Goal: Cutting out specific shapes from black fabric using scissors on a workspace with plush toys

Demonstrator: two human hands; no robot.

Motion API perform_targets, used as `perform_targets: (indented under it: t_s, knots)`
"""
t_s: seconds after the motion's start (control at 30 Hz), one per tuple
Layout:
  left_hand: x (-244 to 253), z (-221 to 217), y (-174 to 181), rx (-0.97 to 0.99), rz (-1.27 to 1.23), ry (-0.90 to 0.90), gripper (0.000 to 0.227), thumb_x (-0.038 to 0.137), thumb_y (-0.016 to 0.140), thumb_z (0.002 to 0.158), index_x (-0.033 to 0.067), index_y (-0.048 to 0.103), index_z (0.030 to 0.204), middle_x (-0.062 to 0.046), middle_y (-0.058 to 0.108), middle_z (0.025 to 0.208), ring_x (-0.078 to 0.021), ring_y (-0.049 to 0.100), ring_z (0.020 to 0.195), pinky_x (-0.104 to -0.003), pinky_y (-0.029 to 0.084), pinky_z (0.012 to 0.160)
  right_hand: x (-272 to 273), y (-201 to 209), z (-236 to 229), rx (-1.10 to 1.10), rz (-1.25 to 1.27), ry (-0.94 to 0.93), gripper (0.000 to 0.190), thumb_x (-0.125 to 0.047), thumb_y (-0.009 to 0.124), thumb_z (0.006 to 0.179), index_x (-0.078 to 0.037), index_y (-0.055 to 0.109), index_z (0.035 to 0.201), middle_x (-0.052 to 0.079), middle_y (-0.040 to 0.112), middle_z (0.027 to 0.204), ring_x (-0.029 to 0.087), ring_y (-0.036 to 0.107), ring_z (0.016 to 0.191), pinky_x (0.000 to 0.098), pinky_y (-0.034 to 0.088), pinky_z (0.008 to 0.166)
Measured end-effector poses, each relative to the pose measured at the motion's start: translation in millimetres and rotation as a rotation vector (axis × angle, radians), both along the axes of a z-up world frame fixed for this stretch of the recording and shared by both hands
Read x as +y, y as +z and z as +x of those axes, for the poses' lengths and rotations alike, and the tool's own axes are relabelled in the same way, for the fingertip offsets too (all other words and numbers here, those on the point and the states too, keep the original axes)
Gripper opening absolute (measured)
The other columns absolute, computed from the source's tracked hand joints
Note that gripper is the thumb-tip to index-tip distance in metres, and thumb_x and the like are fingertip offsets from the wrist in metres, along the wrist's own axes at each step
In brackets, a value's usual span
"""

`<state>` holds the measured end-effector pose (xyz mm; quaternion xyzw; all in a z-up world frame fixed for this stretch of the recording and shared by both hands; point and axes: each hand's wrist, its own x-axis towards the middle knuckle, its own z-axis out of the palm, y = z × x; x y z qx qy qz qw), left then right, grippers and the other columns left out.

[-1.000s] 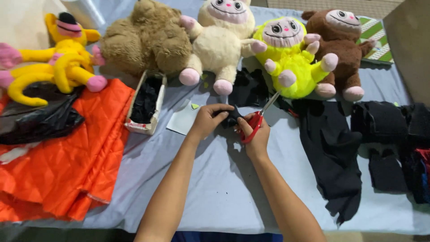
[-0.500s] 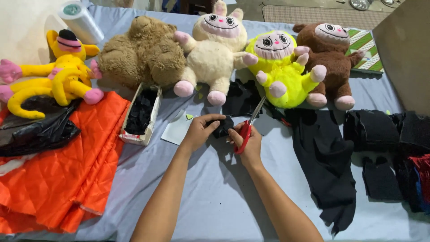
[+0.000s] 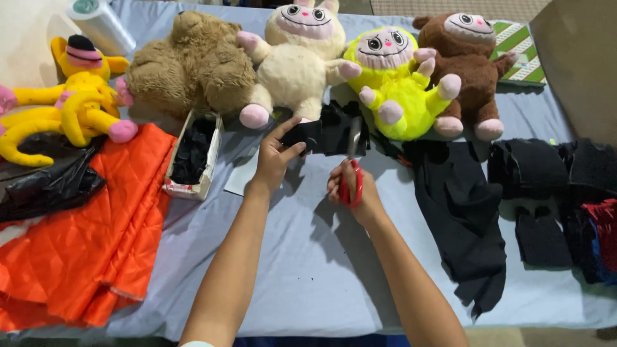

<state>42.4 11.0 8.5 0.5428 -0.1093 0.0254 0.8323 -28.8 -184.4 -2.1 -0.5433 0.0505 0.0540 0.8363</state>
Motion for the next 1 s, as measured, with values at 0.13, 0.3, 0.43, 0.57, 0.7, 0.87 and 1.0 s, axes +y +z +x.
perform_targets:
  t_s: [0.13,0.3,0.43,0.57,0.7,0.87,1.0]
  knots:
    - [5.8,-4.7,5.4,-0.035,-0.015,0.044,0.056,-0.01,0.07,0.087,0.0033,0.059,0.14,-0.014,0.07,0.121,-0.0141,0.066,0.106,-0.032,0.062,0.091,3.5,26.2,-19.6,-0.084,-0.021,0.308,0.063,-0.051,0.04,0.106,0.007,0.063,0.109,0.023,0.071,0.084,0.027,0.072,0.066,0.0333,0.057,0.055]
    - [13.8,-26.8,33.2,-0.079,-0.016,0.028,0.059,-0.009,0.067,0.09,0.0046,0.053,0.146,-0.018,0.072,0.118,-0.0172,0.072,0.095,-0.031,0.067,0.079,10.5,78.8,-38.3,-0.1,-0.283,0.566,0.066,-0.056,0.031,0.105,-0.001,0.065,0.094,0.017,0.065,0.072,0.024,0.062,0.066,0.0347,0.048,0.061]
    - [16.2,-29.5,35.4,-0.133,0.028,0.053,0.057,-0.006,0.067,0.091,0.0029,0.053,0.145,-0.021,0.071,0.12,-0.019,0.071,0.096,-0.034,0.066,0.078,13.6,61.3,-35.5,-0.079,-0.301,0.571,0.066,-0.057,0.038,0.103,0.0,0.068,0.09,0.02,0.071,0.08,0.027,0.068,0.065,0.0365,0.052,0.058]
    - [17.0,-31.5,29.3,-0.131,0.112,0.034,0.058,-0.006,0.066,0.09,0.0049,0.053,0.146,-0.019,0.074,0.109,-0.0177,0.075,0.08,-0.027,0.065,0.071,16.8,57.5,-37.8,-0.092,-0.322,0.539,0.061,-0.053,0.043,0.103,0.002,0.067,0.092,0.021,0.07,0.081,0.027,0.069,0.065,0.0365,0.052,0.057]
    - [13.3,-23.1,-11.2,-0.165,0.17,0.032,0.061,-0.007,0.066,0.088,0.0065,0.053,0.147,-0.018,0.074,0.109,-0.017,0.075,0.077,-0.026,0.063,0.068,20.5,55.5,-40.7,-0.05,-0.295,0.474,0.049,-0.045,0.049,0.104,0.002,0.064,0.098,0.019,0.069,0.082,0.025,0.069,0.065,0.0341,0.051,0.057]
    - [9.3,-41.1,32.1,-0.188,0.176,0.021,0.064,-0.008,0.068,0.087,0.0063,0.051,0.147,-0.021,0.072,0.115,-0.0208,0.075,0.084,-0.03,0.064,0.072,17.3,43.5,-38.8,-0.063,-0.334,0.431,0.046,-0.042,0.055,0.102,0.003,0.066,0.1,0.02,0.07,0.081,0.025,0.07,0.063,0.0335,0.053,0.054]
    - [7.3,-46.6,47.2,-0.209,0.169,0.0,0.067,-0.008,0.069,0.088,0.006,0.048,0.15,-0.021,0.069,0.124,-0.0186,0.073,0.092,-0.032,0.064,0.076,19.5,44.9,-38.2,-0.071,-0.349,0.406,0.045,-0.041,0.056,0.102,0.003,0.067,0.1,0.019,0.07,0.079,0.024,0.069,0.062,0.0323,0.052,0.054]
